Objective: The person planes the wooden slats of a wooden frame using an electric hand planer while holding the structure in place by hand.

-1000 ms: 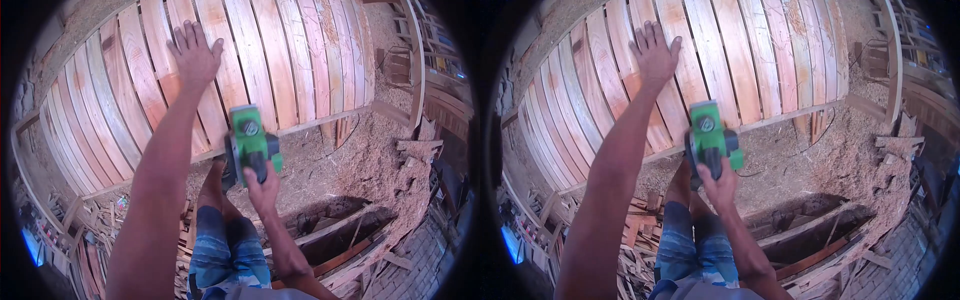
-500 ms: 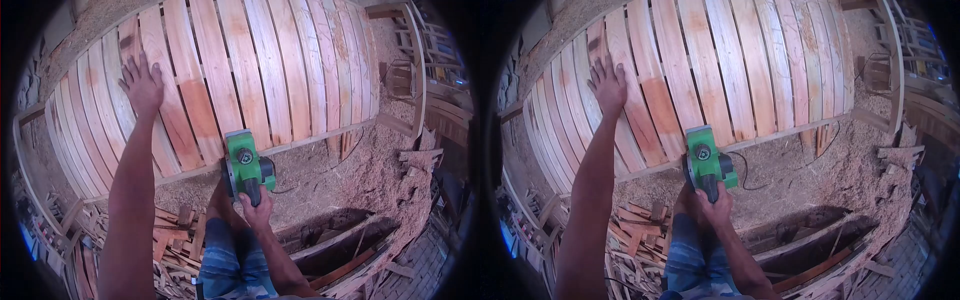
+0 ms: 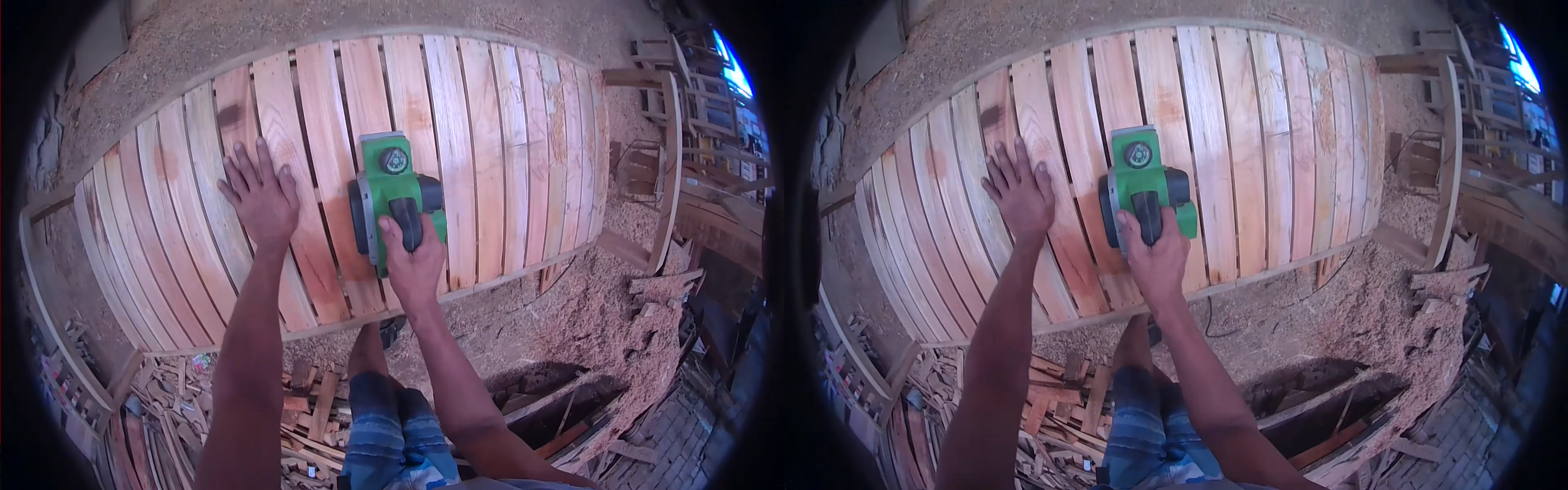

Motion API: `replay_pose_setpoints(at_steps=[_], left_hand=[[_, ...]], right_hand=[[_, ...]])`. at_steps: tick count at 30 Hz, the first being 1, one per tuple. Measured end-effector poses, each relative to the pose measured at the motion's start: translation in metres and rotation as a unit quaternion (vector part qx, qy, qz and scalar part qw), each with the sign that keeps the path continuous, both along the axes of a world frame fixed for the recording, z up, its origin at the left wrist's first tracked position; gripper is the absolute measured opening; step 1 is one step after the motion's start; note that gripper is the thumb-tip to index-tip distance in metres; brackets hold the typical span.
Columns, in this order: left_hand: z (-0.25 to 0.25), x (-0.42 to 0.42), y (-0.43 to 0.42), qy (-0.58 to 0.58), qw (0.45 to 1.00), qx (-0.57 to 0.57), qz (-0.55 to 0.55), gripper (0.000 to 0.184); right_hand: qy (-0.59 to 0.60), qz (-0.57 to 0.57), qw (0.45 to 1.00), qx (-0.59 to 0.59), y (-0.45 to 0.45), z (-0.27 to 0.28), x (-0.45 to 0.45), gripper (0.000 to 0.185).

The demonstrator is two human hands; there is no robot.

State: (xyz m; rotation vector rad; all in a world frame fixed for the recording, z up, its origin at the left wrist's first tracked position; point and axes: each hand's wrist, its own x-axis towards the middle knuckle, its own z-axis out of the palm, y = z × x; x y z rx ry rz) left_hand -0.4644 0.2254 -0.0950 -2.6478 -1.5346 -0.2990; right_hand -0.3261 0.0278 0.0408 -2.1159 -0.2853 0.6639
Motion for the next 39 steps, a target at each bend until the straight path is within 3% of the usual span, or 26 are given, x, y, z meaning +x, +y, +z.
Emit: replay_pose_setpoints(at_steps=[4,13,19,25,30,33,39], left_hand=[[0.007,0.001,0.002,-0.002,1.000,-0.012,-0.001,0.068],[0.010,0.001,0.004,0.009,0.999,-0.041,0.002,0.070],[-0.002,-0.002,0.001,-0.009,1.000,-0.004,-0.001,0.068],[-0.018,-0.007,0.000,-0.013,1.000,0.027,-0.006,0.067],[-0.020,-0.008,-0.003,-0.003,0.999,0.038,-0.020,0.069],[-0.019,-0.006,-0.004,0.006,0.999,0.039,-0.025,0.069],[-0.016,-0.005,-0.006,0.012,0.999,0.031,-0.026,0.069]], right_hand=[[-0.047,0.022,0.999,0.010,0.065,0.005,0.035,0.045],[-0.157,0.063,0.985,0.032,0.181,-0.006,0.111,0.070],[-0.113,0.082,0.988,0.062,0.231,-0.012,0.153,0.072],[-0.114,0.056,0.991,0.046,0.080,-0.011,0.081,0.065],[0.044,-0.002,0.999,-0.021,-0.126,0.010,-0.032,0.047],[0.068,-0.012,0.997,-0.028,-0.223,0.002,-0.095,0.045],[0.059,-0.009,0.998,-0.035,-0.237,-0.007,-0.113,0.043]])
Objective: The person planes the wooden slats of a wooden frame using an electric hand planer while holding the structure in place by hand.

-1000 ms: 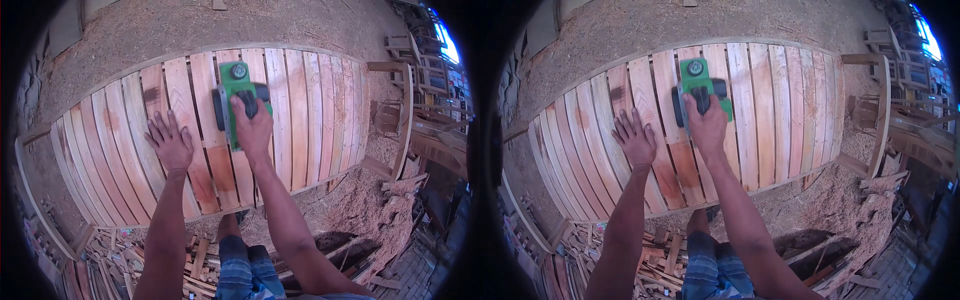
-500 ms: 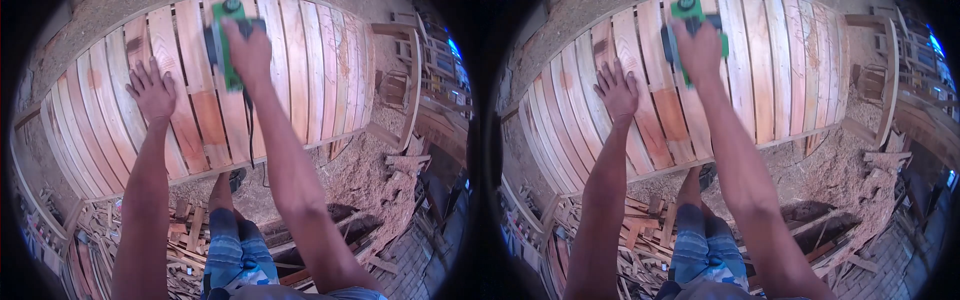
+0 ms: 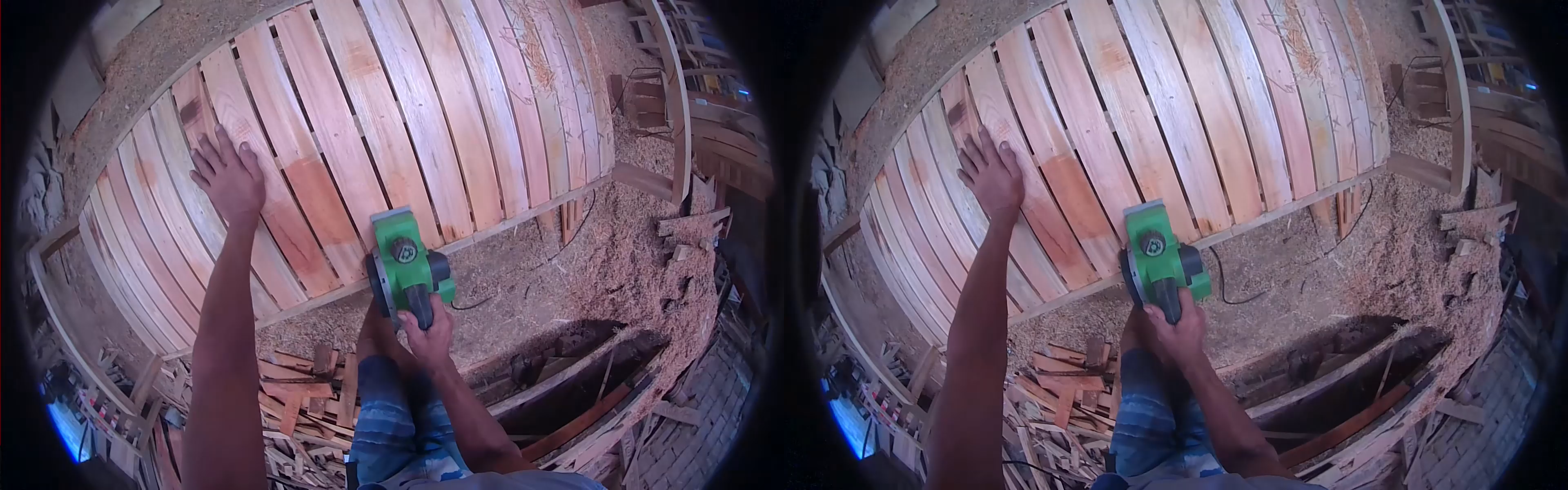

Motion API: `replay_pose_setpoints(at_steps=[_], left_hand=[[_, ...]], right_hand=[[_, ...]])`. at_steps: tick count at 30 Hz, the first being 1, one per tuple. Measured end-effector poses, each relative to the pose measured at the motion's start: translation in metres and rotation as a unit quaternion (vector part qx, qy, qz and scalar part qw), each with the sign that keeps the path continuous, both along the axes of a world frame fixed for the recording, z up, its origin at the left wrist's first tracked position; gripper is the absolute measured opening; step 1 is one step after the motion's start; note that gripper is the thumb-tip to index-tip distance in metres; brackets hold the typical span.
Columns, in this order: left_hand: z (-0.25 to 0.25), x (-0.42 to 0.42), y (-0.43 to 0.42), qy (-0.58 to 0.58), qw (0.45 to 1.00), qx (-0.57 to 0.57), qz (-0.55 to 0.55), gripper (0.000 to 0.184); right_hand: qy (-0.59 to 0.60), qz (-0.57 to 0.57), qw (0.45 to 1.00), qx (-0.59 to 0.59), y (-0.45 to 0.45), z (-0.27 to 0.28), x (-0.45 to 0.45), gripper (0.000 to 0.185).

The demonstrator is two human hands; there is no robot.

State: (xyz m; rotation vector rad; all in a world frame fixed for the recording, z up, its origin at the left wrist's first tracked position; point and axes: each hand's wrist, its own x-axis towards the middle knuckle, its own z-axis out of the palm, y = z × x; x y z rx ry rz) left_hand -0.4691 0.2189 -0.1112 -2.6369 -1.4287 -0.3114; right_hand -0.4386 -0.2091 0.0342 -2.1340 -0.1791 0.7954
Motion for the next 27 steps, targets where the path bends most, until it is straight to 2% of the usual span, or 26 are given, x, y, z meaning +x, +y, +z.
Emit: replay_pose_setpoints(at_steps=[4,15,22,27], left_hand=[[0.002,0.001,0.001,0.017,1.000,0.002,0.000,0.069],[0.020,0.008,0.004,0.006,1.000,-0.026,0.002,0.068],[0.026,0.011,0.008,0.024,0.998,-0.052,0.013,0.070],[0.027,0.011,0.007,0.025,0.998,-0.058,0.016,0.070]], right_hand=[[-0.033,-0.026,0.999,0.023,0.074,0.003,0.039,0.043],[-0.074,-0.010,0.996,0.048,0.259,0.010,0.155,0.049],[-0.121,0.002,0.991,0.053,0.350,0.006,0.208,0.054],[-0.189,0.019,0.979,0.068,0.410,0.005,0.243,0.065]])
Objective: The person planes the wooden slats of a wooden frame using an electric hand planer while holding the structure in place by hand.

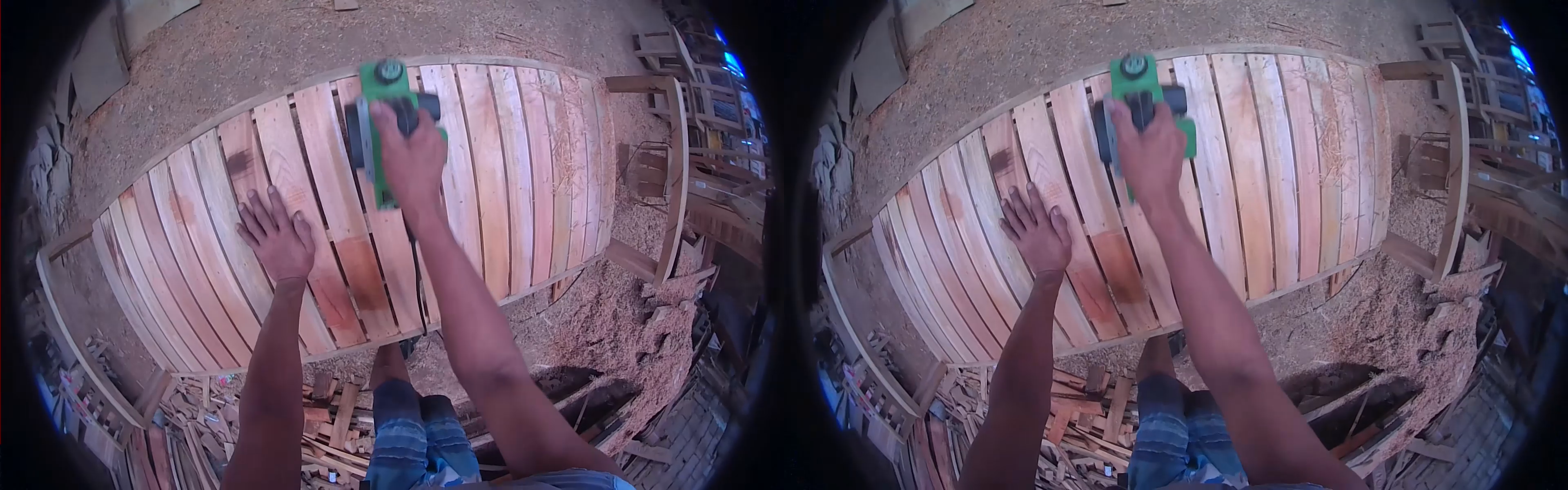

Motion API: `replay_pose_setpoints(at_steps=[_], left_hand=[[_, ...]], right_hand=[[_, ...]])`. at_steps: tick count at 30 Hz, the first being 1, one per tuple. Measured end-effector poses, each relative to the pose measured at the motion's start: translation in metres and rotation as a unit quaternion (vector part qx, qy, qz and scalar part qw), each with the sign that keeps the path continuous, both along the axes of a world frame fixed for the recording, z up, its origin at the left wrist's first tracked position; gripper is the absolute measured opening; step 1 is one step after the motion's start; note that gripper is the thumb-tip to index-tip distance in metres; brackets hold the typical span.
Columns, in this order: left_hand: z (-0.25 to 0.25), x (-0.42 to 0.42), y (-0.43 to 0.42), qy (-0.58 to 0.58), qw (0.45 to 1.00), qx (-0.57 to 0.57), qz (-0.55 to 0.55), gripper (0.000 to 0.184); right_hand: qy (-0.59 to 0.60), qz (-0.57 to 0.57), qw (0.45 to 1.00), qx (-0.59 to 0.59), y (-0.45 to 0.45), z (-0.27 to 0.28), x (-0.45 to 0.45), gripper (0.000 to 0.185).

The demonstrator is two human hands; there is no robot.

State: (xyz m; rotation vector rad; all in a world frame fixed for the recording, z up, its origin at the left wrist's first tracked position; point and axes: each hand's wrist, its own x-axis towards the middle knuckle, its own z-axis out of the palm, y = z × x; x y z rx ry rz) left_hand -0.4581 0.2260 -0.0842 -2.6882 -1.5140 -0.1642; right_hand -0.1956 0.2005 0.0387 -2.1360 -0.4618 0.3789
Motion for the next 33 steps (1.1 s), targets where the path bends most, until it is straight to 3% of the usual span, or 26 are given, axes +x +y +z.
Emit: replay_pose_setpoints(at_steps=[2,5,9,11,14,16,17,19,22,25,28,31,33], left_hand=[[-0.002,-0.003,-0.001,-0.003,1.000,0.001,-0.001,0.070],[-0.005,-0.003,0.000,-0.016,1.000,0.007,0.000,0.070],[-0.009,-0.004,-0.001,-0.027,0.999,0.027,-0.002,0.069],[-0.011,-0.009,-0.004,-0.027,0.999,0.033,-0.004,0.069],[-0.015,-0.008,-0.004,-0.030,0.999,0.040,-0.004,0.068],[-0.018,-0.010,-0.005,-0.025,0.999,0.046,-0.008,0.068],[-0.020,-0.010,-0.005,-0.019,0.999,0.048,-0.011,0.069],[-0.024,-0.012,-0.007,-0.011,0.999,0.045,-0.014,0.069],[-0.025,-0.011,-0.006,-0.012,0.999,0.045,-0.017,0.068],[-0.025,-0.010,-0.007,-0.012,0.999,0.044,-0.018,0.068],[-0.024,-0.010,-0.007,-0.007,0.999,0.041,-0.018,0.068],[-0.019,-0.007,-0.008,-0.010,0.999,0.035,-0.016,0.069],[-0.017,-0.005,-0.007,-0.009,0.999,0.034,-0.014,0.069]], right_hand=[[0.026,0.028,0.999,0.010,0.025,-0.003,0.022,0.089],[0.013,0.031,0.999,0.022,0.052,-0.002,0.038,0.088],[0.057,0.045,0.997,0.005,0.018,-0.010,0.027,0.086],[0.034,0.031,0.999,-0.008,-0.045,-0.002,-0.015,0.080],[0.128,0.015,0.991,0.029,-0.167,0.006,-0.084,0.056],[0.189,-0.014,0.981,-0.051,-0.249,0.020,-0.129,0.045],[0.143,-0.023,0.988,-0.045,-0.292,0.010,-0.154,0.037],[0.149,-0.048,0.986,-0.054,-0.369,-0.003,-0.194,0.041],[0.222,-0.071,0.971,-0.053,-0.414,-0.002,-0.213,0.040],[0.152,-0.046,0.986,-0.056,-0.387,0.001,-0.192,0.032],[0.076,-0.035,0.994,-0.070,-0.331,0.000,-0.152,0.040],[0.141,-0.057,0.986,-0.064,-0.274,0.000,-0.110,0.047],[0.119,-0.049,0.991,-0.046,-0.235,-0.001,-0.081,0.049]])
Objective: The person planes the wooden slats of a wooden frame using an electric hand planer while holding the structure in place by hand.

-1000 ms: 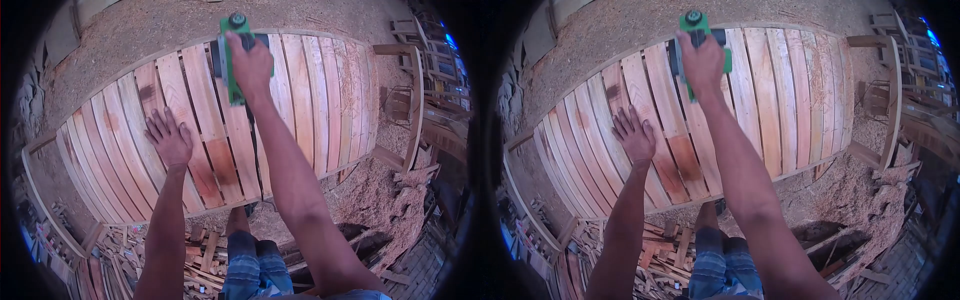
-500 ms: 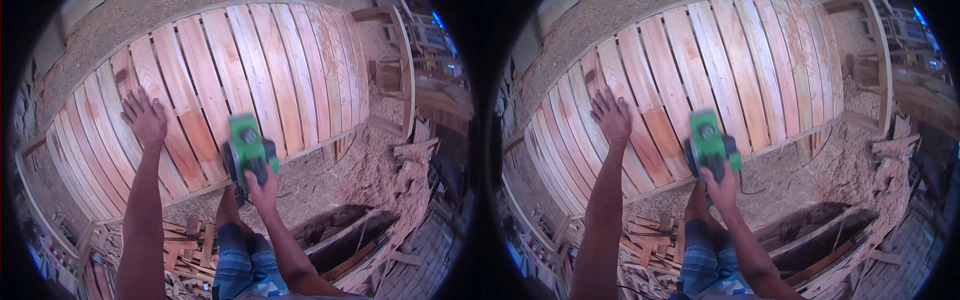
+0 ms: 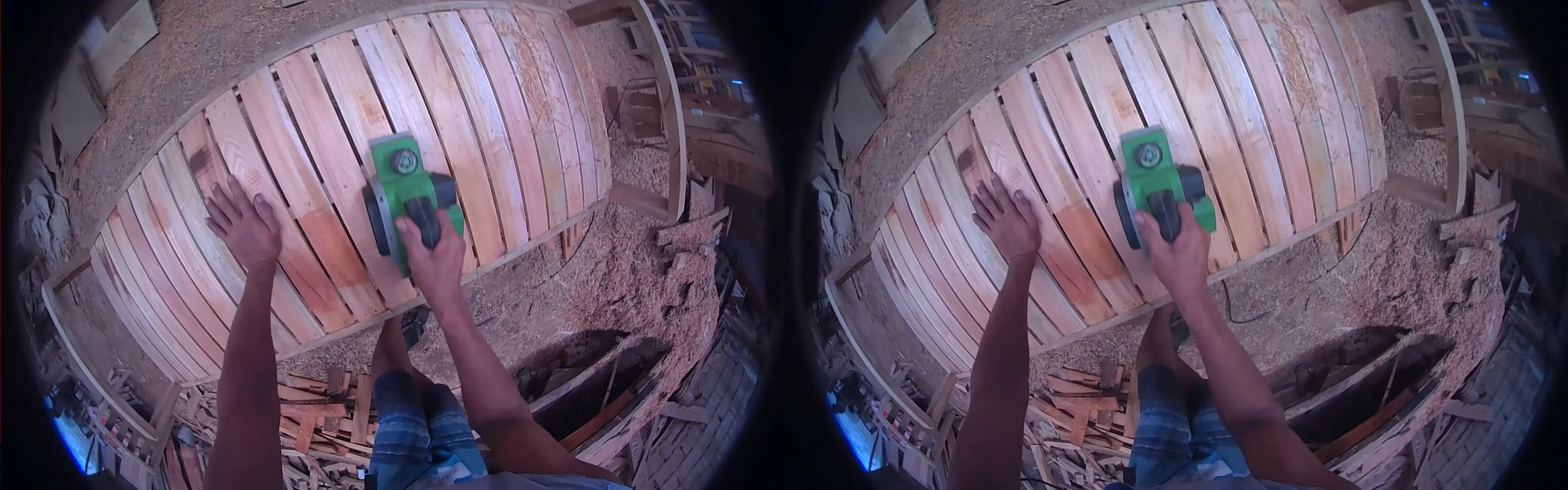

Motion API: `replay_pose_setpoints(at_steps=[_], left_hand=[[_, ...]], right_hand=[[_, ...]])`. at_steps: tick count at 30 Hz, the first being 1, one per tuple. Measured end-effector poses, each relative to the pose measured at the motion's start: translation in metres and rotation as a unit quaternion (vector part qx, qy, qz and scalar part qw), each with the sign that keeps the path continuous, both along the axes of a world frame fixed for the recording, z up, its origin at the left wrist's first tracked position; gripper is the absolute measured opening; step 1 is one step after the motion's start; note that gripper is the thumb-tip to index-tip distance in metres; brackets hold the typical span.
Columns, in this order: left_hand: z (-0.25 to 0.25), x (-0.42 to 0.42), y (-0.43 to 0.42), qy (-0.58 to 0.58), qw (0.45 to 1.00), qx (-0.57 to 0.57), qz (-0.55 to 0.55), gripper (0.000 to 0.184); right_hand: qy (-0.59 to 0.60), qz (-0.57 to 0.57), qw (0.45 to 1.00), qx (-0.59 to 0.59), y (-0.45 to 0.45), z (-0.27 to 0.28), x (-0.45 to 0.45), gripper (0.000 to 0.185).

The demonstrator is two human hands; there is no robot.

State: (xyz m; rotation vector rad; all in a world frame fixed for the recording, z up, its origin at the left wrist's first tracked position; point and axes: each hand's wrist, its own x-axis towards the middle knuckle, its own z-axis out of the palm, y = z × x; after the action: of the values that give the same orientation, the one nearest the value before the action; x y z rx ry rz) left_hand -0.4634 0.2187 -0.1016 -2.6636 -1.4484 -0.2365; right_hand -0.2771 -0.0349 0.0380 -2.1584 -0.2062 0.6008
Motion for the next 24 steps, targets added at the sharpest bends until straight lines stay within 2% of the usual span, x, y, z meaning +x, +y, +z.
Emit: replay_pose_setpoints(at_steps=[4,9,11,13,15,16,20,22,23,24], left_hand=[[0.005,0.003,0.003,0.001,1.000,-0.009,0.000,0.069],[0.008,0.002,0.006,-0.003,1.000,-0.023,-0.004,0.070],[0.008,0.001,0.006,-0.001,1.000,-0.022,-0.006,0.070],[0.007,0.004,0.006,-0.008,1.000,-0.018,-0.005,0.070],[0.007,0.001,0.004,-0.011,1.000,-0.014,-0.009,0.069],[0.003,-0.001,0.005,-0.020,1.000,-0.010,-0.012,0.069],[-0.002,-0.004,0.004,-0.014,1.000,0.003,-0.007,0.071],[-0.004,-0.006,0.004,-0.011,1.000,0.006,-0.005,0.071],[-0.005,-0.006,0.004,-0.012,1.000,0.009,-0.003,0.071],[-0.006,-0.005,0.004,-0.011,1.000,0.007,-0.004,0.071]], right_hand=[[-0.024,0.018,0.999,0.018,0.077,0.010,0.051,0.056],[-0.124,0.047,0.991,0.022,0.158,-0.005,0.102,0.063],[-0.103,0.055,0.991,0.065,0.187,0.002,0.120,0.068],[-0.127,0.059,0.987,0.080,0.214,-0.014,0.142,0.083],[-0.191,0.073,0.979,-0.001,0.243,-0.023,0.165,0.087],[-0.176,0.074,0.982,-0.009,0.256,-0.016,0.173,0.088],[-0.145,0.075,0.987,0.005,0.229,-0.013,0.151,0.085],[-0.062,0.073,0.995,0.022,0.171,-0.024,0.107,0.088],[-0.104,0.053,0.993,0.031,0.136,-0.013,0.070,0.079],[-0.057,0.055,0.995,0.054,0.097,-0.001,0.037,0.074]])
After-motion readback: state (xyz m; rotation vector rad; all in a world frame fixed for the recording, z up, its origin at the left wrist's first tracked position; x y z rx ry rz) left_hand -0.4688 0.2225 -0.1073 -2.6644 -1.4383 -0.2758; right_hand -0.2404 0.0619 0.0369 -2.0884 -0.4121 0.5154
